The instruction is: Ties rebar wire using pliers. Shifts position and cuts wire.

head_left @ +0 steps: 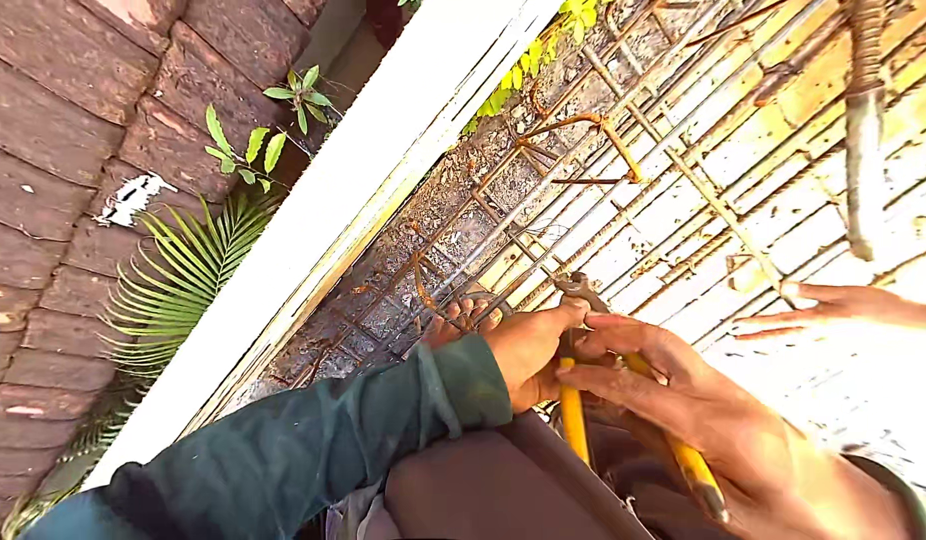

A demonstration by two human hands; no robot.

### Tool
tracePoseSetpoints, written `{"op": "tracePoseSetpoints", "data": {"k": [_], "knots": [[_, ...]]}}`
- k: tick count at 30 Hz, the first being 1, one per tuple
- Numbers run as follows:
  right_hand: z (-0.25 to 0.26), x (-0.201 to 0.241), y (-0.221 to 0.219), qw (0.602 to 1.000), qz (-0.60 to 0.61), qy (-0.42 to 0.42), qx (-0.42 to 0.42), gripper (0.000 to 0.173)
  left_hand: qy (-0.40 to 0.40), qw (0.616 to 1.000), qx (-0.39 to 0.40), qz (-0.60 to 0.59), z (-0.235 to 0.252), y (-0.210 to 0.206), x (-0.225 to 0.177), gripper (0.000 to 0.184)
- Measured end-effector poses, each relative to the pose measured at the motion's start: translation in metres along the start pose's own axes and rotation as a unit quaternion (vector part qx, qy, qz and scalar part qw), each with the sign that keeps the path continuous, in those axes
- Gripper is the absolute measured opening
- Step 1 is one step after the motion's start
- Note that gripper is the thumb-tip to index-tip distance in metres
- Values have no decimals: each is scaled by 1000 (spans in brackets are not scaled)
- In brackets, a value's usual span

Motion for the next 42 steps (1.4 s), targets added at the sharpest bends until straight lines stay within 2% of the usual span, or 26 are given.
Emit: {"op": "tracePoseSetpoints", "data": {"k": [2,4,6,7,10,11,13,15,16,19,21,23,32,42], "knots": [[-8,-8,4,998,-57,-40,1,34,-13,999,-36,-19,2,1,-3,27],[-19,-29,13,991,-70,-115,16,40,-16,998,-46,-37,4,6,-5,24],[-33,-51,17,978,39,-189,76,51,-6,997,-30,-66,5,10,-4,24],[-38,-59,15,957,148,-221,114,58,1,997,-24,-78,5,10,-2,23],[-44,-62,11,833,416,-283,231,90,13,998,-22,-58,10,11,3,24],[-43,-62,13,803,458,-291,248,96,9,999,-23,-41,14,13,4,24],[-40,-67,21,783,476,-331,225,89,-5,1000,-26,-10,22,18,6,24],[-33,-72,23,822,376,-401,146,54,-15,999,-31,18,28,20,8,27],[-27,-70,24,848,298,-422,117,44,-20,999,-30,31,31,21,9,29],[-2,-52,27,920,45,-373,115,40,-40,997,-33,56,40,18,8,36],[13,-37,30,936,-72,-322,120,41,-53,997,-35,46,44,15,7,37],[24,-27,32,942,-139,-285,114,43,-63,997,-38,32,42,13,3,38],[46,-9,30,941,-213,-237,116,44,-80,996,-46,5,41,13,-4,34],[66,-5,25,917,-282,-230,164,38,-121,991,-30,-56,40,9,-10,32]]}}
Point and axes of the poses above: each hand's wrist, its own z-axis towards the middle knuckle, its own y-axis out of the back of the hand, x = y × z, the point moved 6 cm from there along z, towards the middle knuckle, and after that the axes turned 9 degrees about -z, right-handed, at the moved point
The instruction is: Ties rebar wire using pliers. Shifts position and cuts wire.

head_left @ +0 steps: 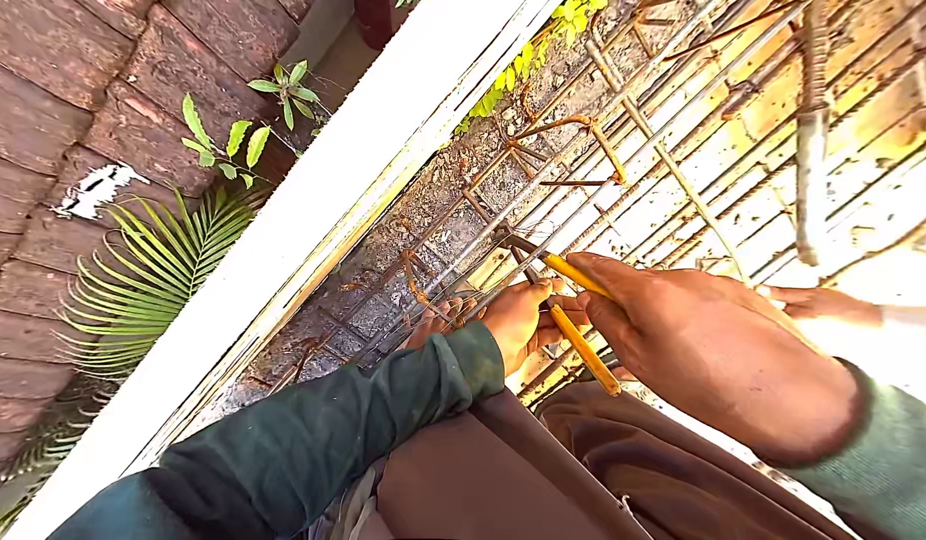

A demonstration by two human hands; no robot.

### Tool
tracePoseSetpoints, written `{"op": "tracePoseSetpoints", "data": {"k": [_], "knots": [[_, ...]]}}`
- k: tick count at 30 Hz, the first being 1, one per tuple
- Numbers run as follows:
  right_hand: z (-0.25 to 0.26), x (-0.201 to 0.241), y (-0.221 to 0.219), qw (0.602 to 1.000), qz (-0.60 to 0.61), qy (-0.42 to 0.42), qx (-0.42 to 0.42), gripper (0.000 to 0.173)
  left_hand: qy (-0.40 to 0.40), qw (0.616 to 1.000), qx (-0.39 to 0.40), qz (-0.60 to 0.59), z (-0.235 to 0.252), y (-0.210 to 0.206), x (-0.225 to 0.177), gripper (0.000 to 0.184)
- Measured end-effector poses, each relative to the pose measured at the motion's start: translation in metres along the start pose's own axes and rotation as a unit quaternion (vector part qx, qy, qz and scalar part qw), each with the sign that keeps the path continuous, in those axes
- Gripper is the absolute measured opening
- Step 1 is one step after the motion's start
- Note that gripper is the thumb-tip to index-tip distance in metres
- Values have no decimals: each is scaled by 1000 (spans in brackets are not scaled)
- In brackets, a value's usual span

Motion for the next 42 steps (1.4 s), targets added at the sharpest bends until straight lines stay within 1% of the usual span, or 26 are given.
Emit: {"op": "tracePoseSetpoints", "data": {"k": [4,8,9,11,12,15,17,19,20,21,23,24,26,28,29,30,33,34,35,36,37,38,39,40,41,42], "knots": [[-2,0,2,998,-63,-12,13,35,-13,998,42,-42,-2,-6,-4,32],[-13,11,-2,982,-163,28,-89,36,-15,997,53,-55,1,-6,-1,32],[-15,17,-6,977,-191,37,-88,44,-16,997,48,-50,1,-6,0,32],[-18,28,-18,964,-254,40,-72,71,-18,998,39,-37,3,-5,2,32],[-18,32,-25,954,-292,36,-63,71,-19,999,39,-31,3,-5,3,32],[-5,30,-45,923,-381,-5,-55,55,-27,999,42,-18,0,-7,1,33],[4,20,-42,952,-300,-56,-17,48,-44,998,36,-6,-2,-7,1,32],[7,10,-34,972,-153,-114,137,64,-69,997,39,13,-6,-2,1,41],[6,6,-31,967,-91,-132,196,66,-82,996,38,21,-8,0,1,43],[5,3,-31,963,-17,-144,228,61,-87,995,42,20,-9,1,-1,45],[2,-6,-47,940,158,-158,256,43,-85,995,55,14,-7,3,-1,50],[0,-13,-62,917,252,-161,262,40,-81,995,58,16,-5,3,-1,52],[-3,-31,-95,874,383,-146,261,49,-68,996,53,38,3,4,1,52],[1,-53,-128,860,429,-105,257,59,-60,995,44,71,13,4,5,52],[4,-61,-137,861,429,-94,257,59,-59,994,39,88,18,3,7,51],[8,-65,-136,872,407,-89,258,55,-62,993,30,94,22,1,6,50],[11,-62,-112,926,263,-124,241,27,-59,993,18,98,26,-2,4,49],[11,-56,-105,927,257,-138,234,25,-59,993,15,98,25,-1,2,49],[7,-50,-104,909,304,-145,246,24,-56,993,9,102,21,2,3,49],[2,-43,-111,853,420,-140,277,22,-54,993,1,109,16,4,2,49],[-5,-32,-121,736,582,-120,325,23,-56,992,-7,117,9,5,1,47],[-13,-20,-132,587,708,-87,382,27,-50,992,-9,118,3,4,-1,47],[-18,-14,-141,484,766,-57,420,32,-36,993,-6,111,-2,1,-4,48],[-19,-14,-145,457,771,-36,442,38,-17,994,-6,105,-3,-2,-5,49],[-18,-20,-144,496,745,-38,444,40,-6,995,-12,103,-2,-3,-3,46],[-14,-28,-136,575,696,-61,426,38,-6,995,-17,100,2,-3,0,41]]}}
Point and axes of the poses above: each hand's wrist, its own z-axis towards the middle knuckle, its own y-axis out of the back of the hand, x = y × z, the point moved 6 cm from there along z, towards the middle knuckle, and after that the axes turned 9 degrees about -z, right-handed, at the moved point
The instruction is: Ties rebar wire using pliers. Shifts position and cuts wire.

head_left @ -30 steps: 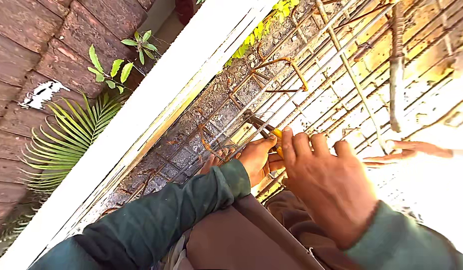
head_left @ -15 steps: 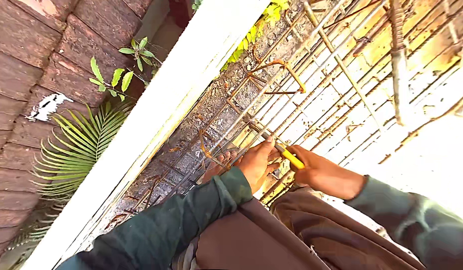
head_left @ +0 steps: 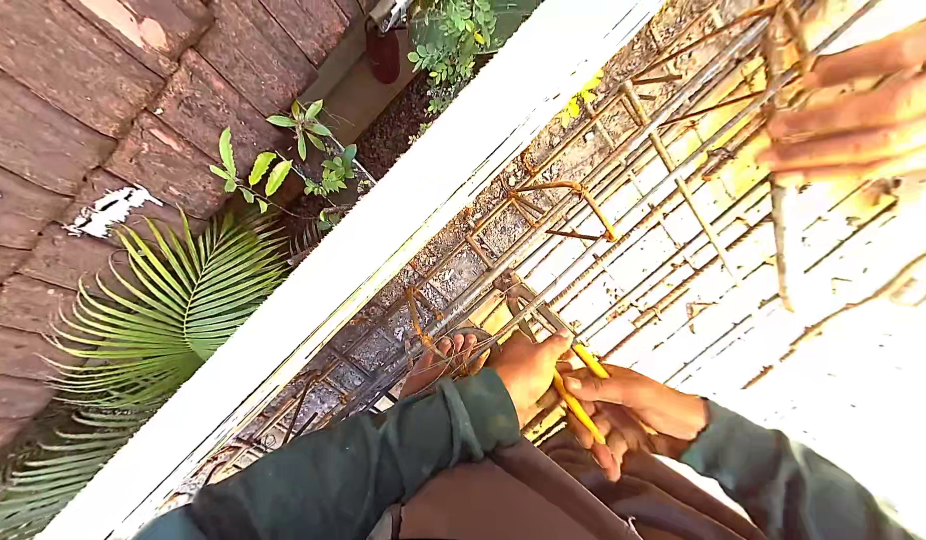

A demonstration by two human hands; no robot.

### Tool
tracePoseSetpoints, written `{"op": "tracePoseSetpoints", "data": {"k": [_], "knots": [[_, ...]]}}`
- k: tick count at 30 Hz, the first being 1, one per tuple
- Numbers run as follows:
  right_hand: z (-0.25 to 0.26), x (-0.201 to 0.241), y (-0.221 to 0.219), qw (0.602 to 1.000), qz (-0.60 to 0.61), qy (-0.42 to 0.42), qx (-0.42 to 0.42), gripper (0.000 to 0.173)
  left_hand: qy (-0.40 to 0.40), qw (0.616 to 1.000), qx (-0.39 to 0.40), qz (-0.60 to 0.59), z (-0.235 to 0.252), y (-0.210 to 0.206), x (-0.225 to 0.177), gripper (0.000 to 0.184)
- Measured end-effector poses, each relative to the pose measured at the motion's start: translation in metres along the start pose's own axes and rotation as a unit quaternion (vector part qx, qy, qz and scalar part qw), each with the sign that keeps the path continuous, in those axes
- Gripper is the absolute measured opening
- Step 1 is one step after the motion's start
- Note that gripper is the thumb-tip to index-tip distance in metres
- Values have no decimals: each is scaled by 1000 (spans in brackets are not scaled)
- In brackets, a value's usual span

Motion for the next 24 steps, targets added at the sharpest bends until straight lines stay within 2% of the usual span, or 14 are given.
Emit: {"op": "tracePoseSetpoints", "data": {"k": [2,3,5,6,7,8,9,11,13,15,18,22,23,24], "knots": [[-21,35,5,959,-215,-28,-185,35,-25,1000,3,-13,20,3,9,35],[-30,56,1,892,-357,-48,-274,47,-41,999,6,-18,30,6,14,36],[-36,86,-24,691,-603,-117,-381,70,-60,997,14,-54,35,5,15,34],[-30,91,-36,602,-672,-135,-408,72,-71,995,15,-71,33,5,13,25],[-23,91,-44,543,-708,-149,-427,68,-78,993,21,-89,28,4,12,20],[-18,91,-46,530,-714,-175,-423,62,-70,991,35,-106,21,3,9,21],[-18,91,-45,575,-687,-201,-397,61,-56,991,49,-114,9,-1,3,25],[-21,82,-38,720,-572,-196,-342,53,-31,991,64,-111,-8,-6,-1,37],[-12,61,-25,850,-413,-118,-304,41,-34,996,46,-75,-6,-4,-2,38],[-1,27,-7,929,-259,-44,-262,33,-18,998,37,-46,2,2,6,45],[7,7,27,950,-214,-3,-226,42,-14,999,46,-8,20,1,8,49],[-2,21,39,893,-335,-70,-291,26,-22,998,47,34,29,-1,8,53],[-3,23,33,904,-309,-68,-287,23,-21,998,46,36,26,-1,6,53],[-1,21,24,941,-230,-39,-247,20,-18,998,37,39,21,0,5,51]]}}
Point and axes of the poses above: each hand's wrist, its own z-axis towards the middle knuckle, its own y-axis out of the back of the hand, x = y × z, the point moved 6 cm from there along z, towards the middle knuckle, and after that the axes turned 9 degrees about -z, right-handed, at the moved point
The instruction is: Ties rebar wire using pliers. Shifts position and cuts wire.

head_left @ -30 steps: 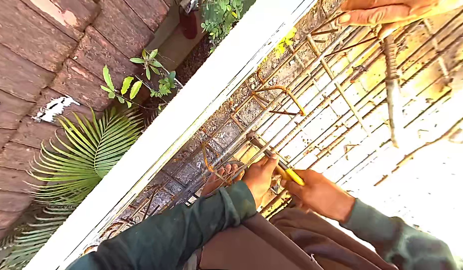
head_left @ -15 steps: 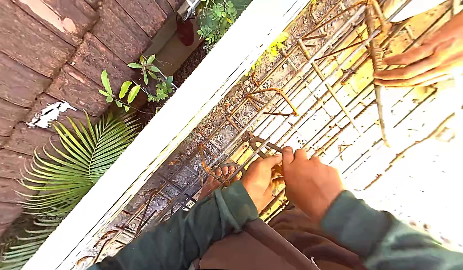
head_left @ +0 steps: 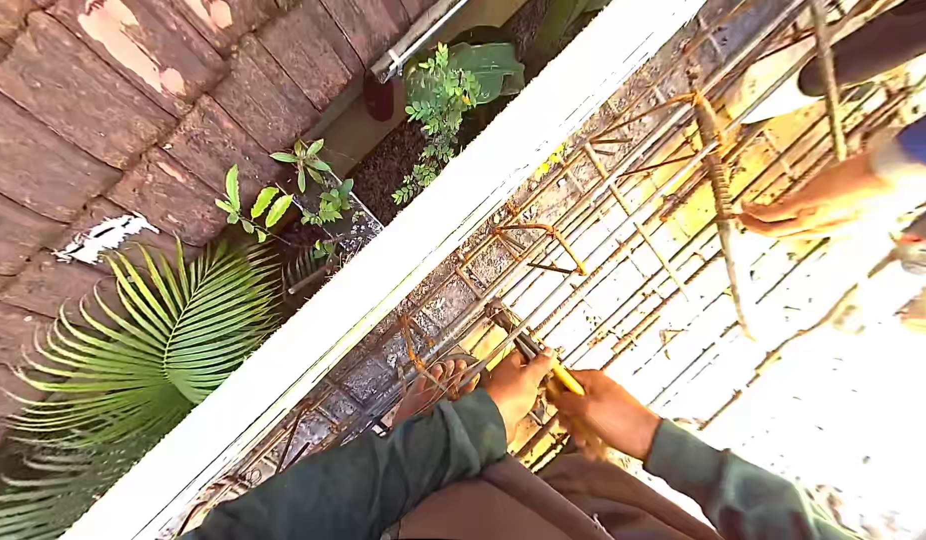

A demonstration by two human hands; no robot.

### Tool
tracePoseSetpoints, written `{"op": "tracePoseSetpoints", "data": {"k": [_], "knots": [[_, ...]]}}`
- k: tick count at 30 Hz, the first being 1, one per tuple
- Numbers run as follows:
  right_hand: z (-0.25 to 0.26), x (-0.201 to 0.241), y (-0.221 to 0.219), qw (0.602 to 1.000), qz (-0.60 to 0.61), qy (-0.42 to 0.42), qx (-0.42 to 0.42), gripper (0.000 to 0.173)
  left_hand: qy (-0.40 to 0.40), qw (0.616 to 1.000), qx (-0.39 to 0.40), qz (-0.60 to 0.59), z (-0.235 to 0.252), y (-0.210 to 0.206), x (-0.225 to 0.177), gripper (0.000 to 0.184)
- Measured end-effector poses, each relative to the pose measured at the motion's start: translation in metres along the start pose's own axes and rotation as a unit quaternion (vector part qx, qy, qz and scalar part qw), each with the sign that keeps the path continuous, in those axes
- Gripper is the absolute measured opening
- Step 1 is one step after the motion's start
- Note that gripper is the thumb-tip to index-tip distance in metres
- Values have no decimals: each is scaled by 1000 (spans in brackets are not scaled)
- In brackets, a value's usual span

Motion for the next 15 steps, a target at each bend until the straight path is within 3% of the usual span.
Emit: {"op": "tracePoseSetpoints", "data": {"k": [1,2,3,4,6,8,11,15], "knots": [[-3,1,-14,986,141,20,92,21,-4,1000,-12,-3,-6,-1,0,45],[-5,0,-30,940,273,30,205,24,1,1000,-9,-15,-10,-2,2,41],[-6,-5,-42,901,337,30,272,28,16,1000,2,-26,-13,-4,5,42],[-4,-12,-44,894,340,30,292,36,32,999,7,-30,-13,-4,7,43],[-2,-21,-26,955,210,2,211,54,50,998,-12,-21,-8,-3,10,43],[-5,-19,4,998,32,-40,36,45,67,997,-11,-34,-3,-2,12,49],[-21,5,39,980,-140,4,-143,31,69,996,-22,-58,2,-4,14,53],[-40,44,42,941,-267,17,-206,26,70,992,-31,-101,-2,-5,11,49]]}}
Point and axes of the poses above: each hand's wrist, its own z-axis towards the middle knuckle, its own y-axis out of the back of the hand, x = y × z, the point moved 6 cm from there along z, towards the middle knuckle, and after that the axes turned 9 degrees about -z, right-handed, at the moved point
